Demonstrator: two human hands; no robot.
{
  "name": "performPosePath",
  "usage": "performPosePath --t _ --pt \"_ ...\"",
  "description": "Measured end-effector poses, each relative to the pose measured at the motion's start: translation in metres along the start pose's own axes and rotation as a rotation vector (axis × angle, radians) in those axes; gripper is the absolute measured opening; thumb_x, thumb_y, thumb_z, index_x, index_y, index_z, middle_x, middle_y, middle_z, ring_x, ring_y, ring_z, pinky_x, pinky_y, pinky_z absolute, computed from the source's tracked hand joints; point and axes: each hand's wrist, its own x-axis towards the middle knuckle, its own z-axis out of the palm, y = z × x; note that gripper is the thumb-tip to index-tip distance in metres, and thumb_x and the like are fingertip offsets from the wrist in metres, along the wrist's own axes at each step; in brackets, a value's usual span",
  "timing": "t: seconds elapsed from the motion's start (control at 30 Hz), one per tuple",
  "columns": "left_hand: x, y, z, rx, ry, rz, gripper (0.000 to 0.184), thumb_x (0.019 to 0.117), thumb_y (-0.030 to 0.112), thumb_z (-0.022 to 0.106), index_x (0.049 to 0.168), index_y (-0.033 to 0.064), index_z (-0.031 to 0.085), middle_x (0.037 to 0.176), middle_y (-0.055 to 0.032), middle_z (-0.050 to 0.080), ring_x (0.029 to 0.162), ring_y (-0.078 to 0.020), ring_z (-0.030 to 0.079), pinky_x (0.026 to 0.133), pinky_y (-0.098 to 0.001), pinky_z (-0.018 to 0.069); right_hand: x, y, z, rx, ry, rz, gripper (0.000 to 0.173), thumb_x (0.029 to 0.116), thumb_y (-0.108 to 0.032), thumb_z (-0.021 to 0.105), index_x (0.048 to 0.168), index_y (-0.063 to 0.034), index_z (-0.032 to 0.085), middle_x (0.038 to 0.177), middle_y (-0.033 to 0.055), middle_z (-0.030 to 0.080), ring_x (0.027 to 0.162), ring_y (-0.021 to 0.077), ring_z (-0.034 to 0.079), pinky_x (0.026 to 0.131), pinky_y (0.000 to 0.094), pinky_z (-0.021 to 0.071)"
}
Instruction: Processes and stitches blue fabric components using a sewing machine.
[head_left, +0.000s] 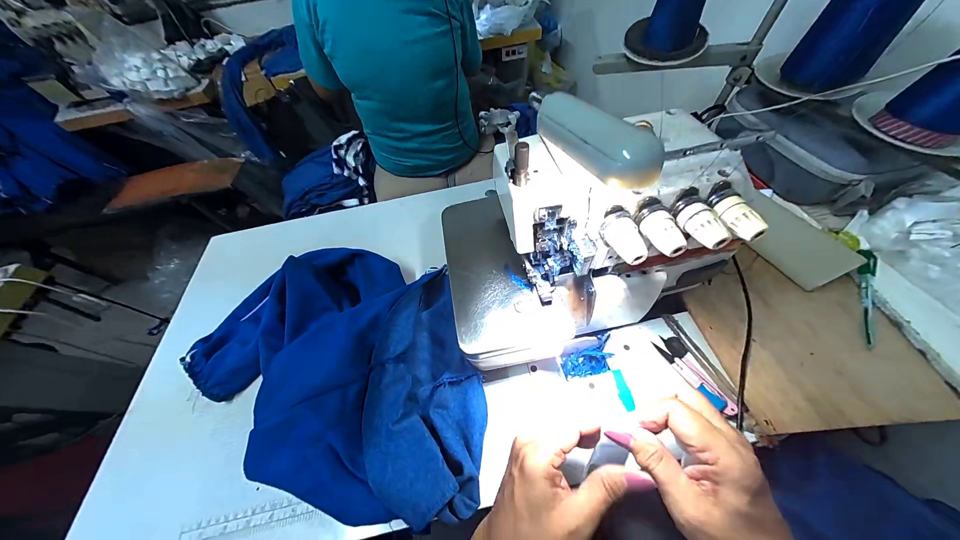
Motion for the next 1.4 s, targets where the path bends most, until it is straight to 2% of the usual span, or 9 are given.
performPosePath --t 0.13,0.3,0.43,0.67,1.07,1.17,1.23,1.3,1.4 --pt "0.015 0.017 -0.010 0.073 0.096 0.005 0.016 0.0914 0.012 0.074 0.092 -0.0036 0.075 0.084 -0.0043 0.076 0.076 -0.0021 0.071 0.071 -0.0177 0.0607 0.011 -0.013 0.000 0.109 -0.009 0.005 0.024 0.1026 -0.027 0.061 0.089 -0.0094 0.069 0.083 -0.0022 0.061 0.080 -0.0018 0.057 0.075 0.0117 0.0467" --pt "0.018 0.023 -0.009 0.045 0.210 0.145 0.007 0.0899 0.001 0.072 0.096 0.0002 0.075 0.093 -0.0037 0.077 0.088 -0.0040 0.072 0.080 -0.0199 0.0613 -0.008 -0.007 0.029 0.483 -0.051 0.095 0.048 0.0970 -0.047 0.066 0.128 -0.0111 0.059 0.113 -0.0036 0.071 0.104 0.0039 0.067 0.092 0.0236 0.0575" --pt "0.015 0.020 -0.018 -0.002 0.487 0.107 0.012 0.0940 0.011 0.071 0.103 0.0154 0.078 0.093 0.0043 0.076 0.084 -0.0033 0.071 0.077 -0.0208 0.0610 -0.027 -0.014 0.019 0.473 -0.293 0.285 0.014 0.0977 -0.011 0.065 0.099 0.0028 0.069 0.084 0.0031 0.075 0.076 0.0014 0.070 0.071 0.0192 0.0594" --pt "0.005 0.011 -0.060 -0.155 0.924 0.013 0.016 0.1010 0.004 0.053 0.099 0.0141 0.065 0.088 -0.0029 0.075 0.080 -0.0150 0.076 0.072 -0.0318 0.0655 -0.050 0.006 -0.011 0.376 -0.588 0.253 0.022 0.1026 -0.011 0.059 0.103 0.0048 0.074 0.105 0.0154 0.069 0.093 0.0118 0.067 0.084 0.0249 0.0566" --pt "-0.025 0.013 -0.081 -0.380 1.144 -0.252 0.029 0.1070 -0.001 0.034 0.094 0.0095 0.058 0.084 -0.0022 0.076 0.076 -0.0138 0.077 0.071 -0.0288 0.0652 -0.050 -0.005 -0.012 0.665 -0.032 0.774 0.020 0.0897 0.013 0.063 0.093 -0.0072 0.068 0.078 0.0015 0.077 0.060 0.0117 0.073 0.056 0.0266 0.0631" --pt "-0.037 0.007 -0.085 -0.078 1.059 -0.221 0.017 0.1025 -0.007 0.041 0.103 0.0067 0.051 0.093 0.0016 0.075 0.084 -0.0079 0.075 0.075 -0.0259 0.0645 -0.050 -0.006 -0.009 0.602 -0.031 0.726 0.018 0.0910 0.011 0.064 0.092 -0.0065 0.068 0.078 0.0000 0.077 0.059 0.0095 0.072 0.054 0.0254 0.0624" --pt "-0.048 0.006 -0.083 0.430 0.758 -0.068 0.022 0.0976 -0.003 0.053 0.120 -0.0035 0.049 0.127 -0.0019 0.060 0.120 -0.0016 0.057 0.100 -0.0206 0.0500 -0.047 -0.006 -0.008 0.490 -0.090 0.640 0.010 0.0911 0.006 0.066 0.091 -0.0040 0.069 0.076 -0.0007 0.076 0.058 0.0072 0.071 0.053 0.0242 0.0617" --pt "-0.046 0.023 -0.063 0.739 0.396 -0.013 0.034 0.1030 0.021 0.058 0.132 0.0045 0.054 0.146 -0.0118 0.051 0.142 -0.0135 0.042 0.120 -0.0364 0.0309 -0.044 -0.006 -0.006 0.385 -0.171 0.491 0.003 0.0917 0.000 0.069 0.090 0.0008 0.072 0.077 0.0017 0.074 0.059 0.0061 0.070 0.054 0.0239 0.0618" --pt "-0.032 0.033 -0.022 0.606 -0.049 -0.019 0.044 0.0972 0.034 0.070 0.125 -0.0009 0.069 0.122 -0.0191 0.072 0.119 -0.0275 0.068 0.113 -0.0586 0.0395 -0.036 -0.008 -0.002 0.306 -0.250 0.283 0.012 0.0938 -0.006 0.070 0.090 0.0043 0.074 0.078 0.0072 0.073 0.065 0.0052 0.069 0.062 0.0217 0.0598"
